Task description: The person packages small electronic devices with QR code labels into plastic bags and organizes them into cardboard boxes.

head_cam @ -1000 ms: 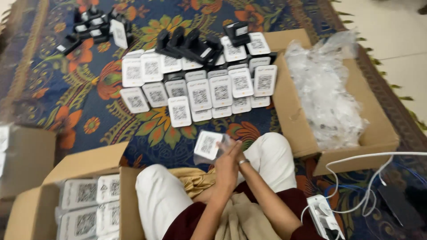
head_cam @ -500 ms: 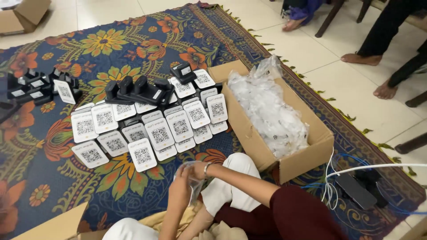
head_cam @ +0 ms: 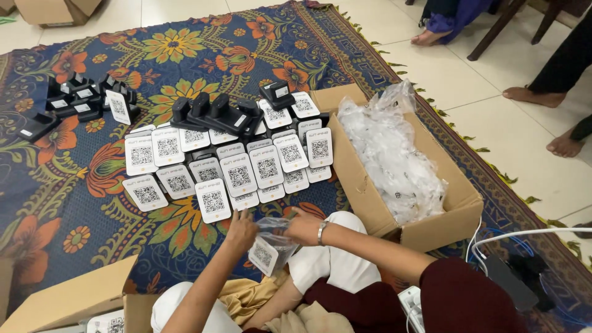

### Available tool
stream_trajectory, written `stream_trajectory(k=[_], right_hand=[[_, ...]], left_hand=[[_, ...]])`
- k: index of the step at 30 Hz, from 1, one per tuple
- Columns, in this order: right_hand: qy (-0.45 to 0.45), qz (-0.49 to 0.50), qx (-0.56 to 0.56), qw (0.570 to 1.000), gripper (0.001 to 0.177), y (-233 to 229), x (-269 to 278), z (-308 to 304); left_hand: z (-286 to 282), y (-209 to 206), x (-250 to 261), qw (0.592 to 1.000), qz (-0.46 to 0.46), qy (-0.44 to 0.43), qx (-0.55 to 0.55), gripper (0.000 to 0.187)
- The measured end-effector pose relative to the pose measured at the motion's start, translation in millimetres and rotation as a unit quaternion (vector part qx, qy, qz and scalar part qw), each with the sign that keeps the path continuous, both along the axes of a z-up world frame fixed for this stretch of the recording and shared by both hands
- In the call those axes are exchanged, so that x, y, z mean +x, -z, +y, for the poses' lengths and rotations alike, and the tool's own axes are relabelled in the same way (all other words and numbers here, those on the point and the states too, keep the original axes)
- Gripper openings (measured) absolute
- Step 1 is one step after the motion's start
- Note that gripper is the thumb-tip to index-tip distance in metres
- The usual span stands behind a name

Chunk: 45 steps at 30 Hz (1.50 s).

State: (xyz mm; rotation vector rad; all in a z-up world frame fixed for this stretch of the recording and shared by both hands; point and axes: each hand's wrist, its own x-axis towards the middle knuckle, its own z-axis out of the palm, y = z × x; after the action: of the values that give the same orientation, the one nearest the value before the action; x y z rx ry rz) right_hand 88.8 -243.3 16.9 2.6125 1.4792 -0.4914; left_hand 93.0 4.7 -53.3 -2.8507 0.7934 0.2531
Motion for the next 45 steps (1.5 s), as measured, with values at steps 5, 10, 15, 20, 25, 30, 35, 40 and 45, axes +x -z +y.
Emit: stream_trajectory(k=[5, 10, 15, 20, 25, 30, 35, 40, 45], right_hand=[[0.026, -0.003, 0.187, 0.982, 0.009, -29, 25, -5], [0.056, -0.077, 0.288, 0.953, 0.008, -44, 34, 6], [0.264, -0.007, 0.496, 0.827, 0.093, -16, 22, 16], [0.361, 0.179, 0.475, 0.782, 0.132, 139, 9, 24], [0.358, 0.29, 0.423, 0.78, 0.067, 132, -12, 37], [0.319, 0.154, 0.417, 0.837, 0.038, 63, -9, 35], [0.174, 0.044, 0.446, 0.877, 0.024, 44, 6, 41], [0.07, 0.055, 0.533, 0.841, 0.023, 65, 24, 69], [0.306, 0.253, 0.473, 0.787, 0.014, 178, 58, 93]], left_hand=[[30, -2, 16, 0.997, -0.038, -0.05, -0.047, 0.014], [42, -31, 31, 0.993, -0.066, -0.057, -0.076, 0.012], [56, -70, 20, 0.955, -0.031, -0.198, -0.219, 0.054], [75, 76, 21, 0.907, 0.072, -0.189, -0.37, 0.08], [31, 123, 2, 0.743, 0.158, -0.234, -0.607, 0.059], [3, 117, 1, 0.716, 0.071, -0.248, -0.649, 0.029], [-3, 143, 8, 0.755, 0.069, -0.301, -0.578, 0.028], [1, 137, 0, 0.755, 0.034, -0.321, -0.57, 0.038], [-1, 58, -37, 0.796, -0.101, -0.271, -0.531, 0.048]])
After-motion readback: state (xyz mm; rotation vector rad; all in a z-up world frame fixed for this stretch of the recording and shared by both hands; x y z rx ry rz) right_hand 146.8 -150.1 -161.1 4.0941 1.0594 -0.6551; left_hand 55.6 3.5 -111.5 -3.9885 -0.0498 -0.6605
